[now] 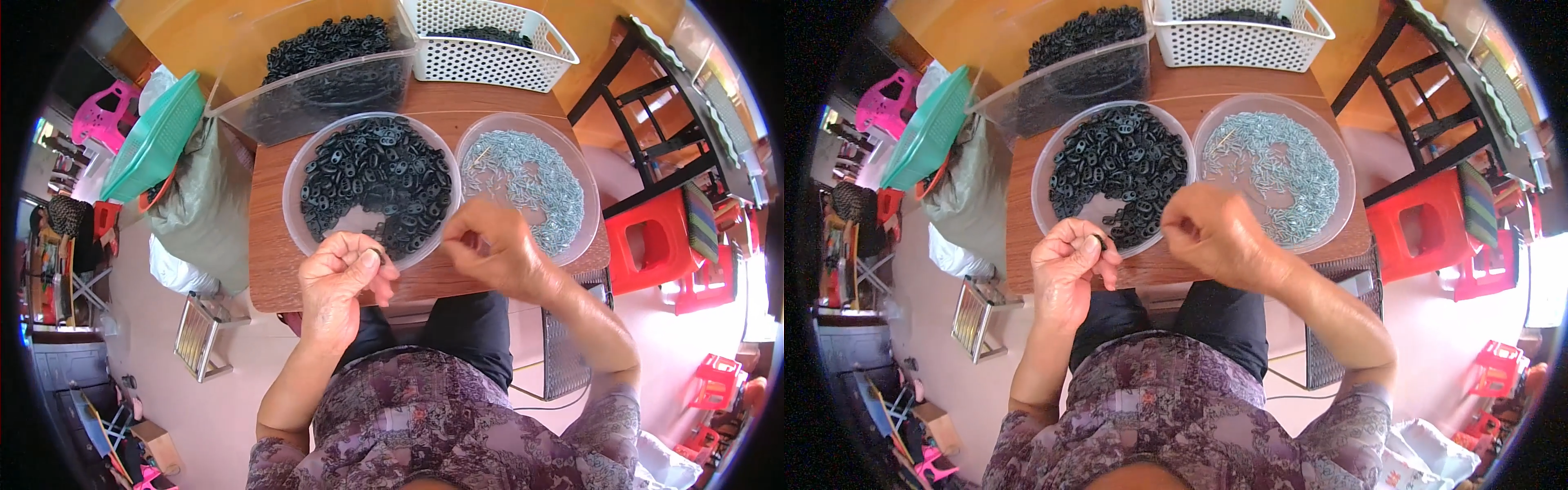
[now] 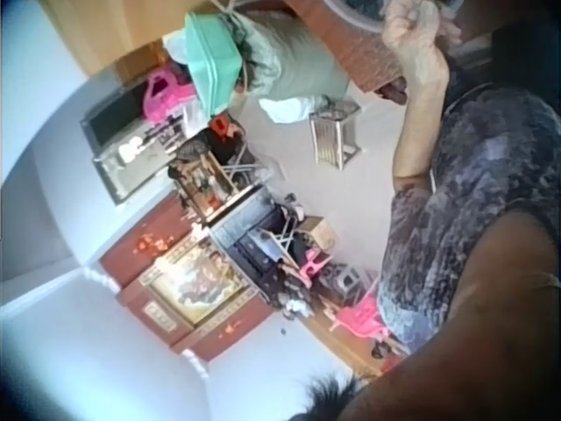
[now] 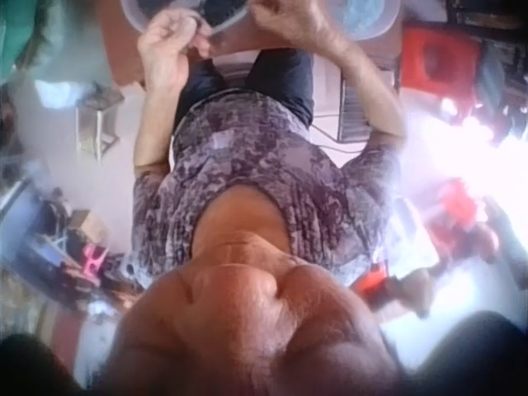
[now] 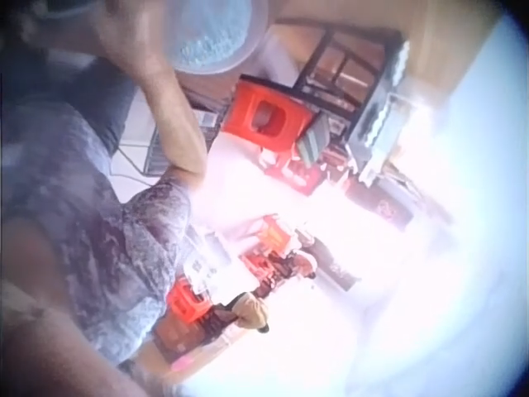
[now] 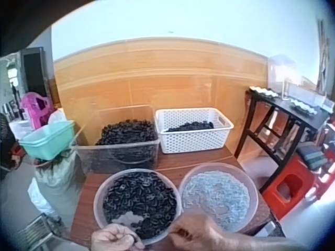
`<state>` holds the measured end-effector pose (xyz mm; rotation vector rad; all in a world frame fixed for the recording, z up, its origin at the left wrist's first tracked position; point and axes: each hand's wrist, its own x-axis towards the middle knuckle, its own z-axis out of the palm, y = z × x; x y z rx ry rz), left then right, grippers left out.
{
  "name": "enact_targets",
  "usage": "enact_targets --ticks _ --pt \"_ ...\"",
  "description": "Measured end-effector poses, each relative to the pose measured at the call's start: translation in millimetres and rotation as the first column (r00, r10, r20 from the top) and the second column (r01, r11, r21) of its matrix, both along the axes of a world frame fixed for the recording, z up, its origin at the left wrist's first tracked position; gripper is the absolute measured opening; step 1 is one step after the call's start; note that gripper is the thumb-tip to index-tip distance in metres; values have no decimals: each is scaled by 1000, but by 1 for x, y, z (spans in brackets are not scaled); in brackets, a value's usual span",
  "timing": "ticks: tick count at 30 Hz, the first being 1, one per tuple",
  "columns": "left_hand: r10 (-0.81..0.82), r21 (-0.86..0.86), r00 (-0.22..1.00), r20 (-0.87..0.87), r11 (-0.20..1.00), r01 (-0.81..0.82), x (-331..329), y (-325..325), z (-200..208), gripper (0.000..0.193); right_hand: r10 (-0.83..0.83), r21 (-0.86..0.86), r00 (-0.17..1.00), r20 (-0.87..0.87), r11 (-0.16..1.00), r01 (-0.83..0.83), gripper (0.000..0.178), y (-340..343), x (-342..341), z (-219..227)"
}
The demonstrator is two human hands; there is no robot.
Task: The person assembles small plastic components by hand, attaching metallic parts to them.
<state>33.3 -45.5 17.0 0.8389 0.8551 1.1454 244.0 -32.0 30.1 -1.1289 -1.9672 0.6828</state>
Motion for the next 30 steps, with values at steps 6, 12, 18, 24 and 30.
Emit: enact_targets --ticks 6,12,18,24,30 --pt "-23 -21 1000 16 1000 23 -4 -5 -1 15 49 -343 939 -341 923 -173 5 -4 -35 -2" --pt "19 -26 999 45 999 -18 -5 -7 -2 13 23 -318 938 -347 938 -140 7 -7 -45 -6" --pt "31 -5 998 61 1000 -30 -5 -7 -5 12 37 -279 910 -412 946 -165 9 -9 -49 -14" --pt "126 31 992 -18 992 -126 -4 -9 -2 14 -37 -384 877 -479 907 -171 7 -14 -51 -14" --pt "95 135 986 -135 988 -77 -10 -12 -11 14 -133 -516 809 -573 825 -230 13 -19 -56 -11"
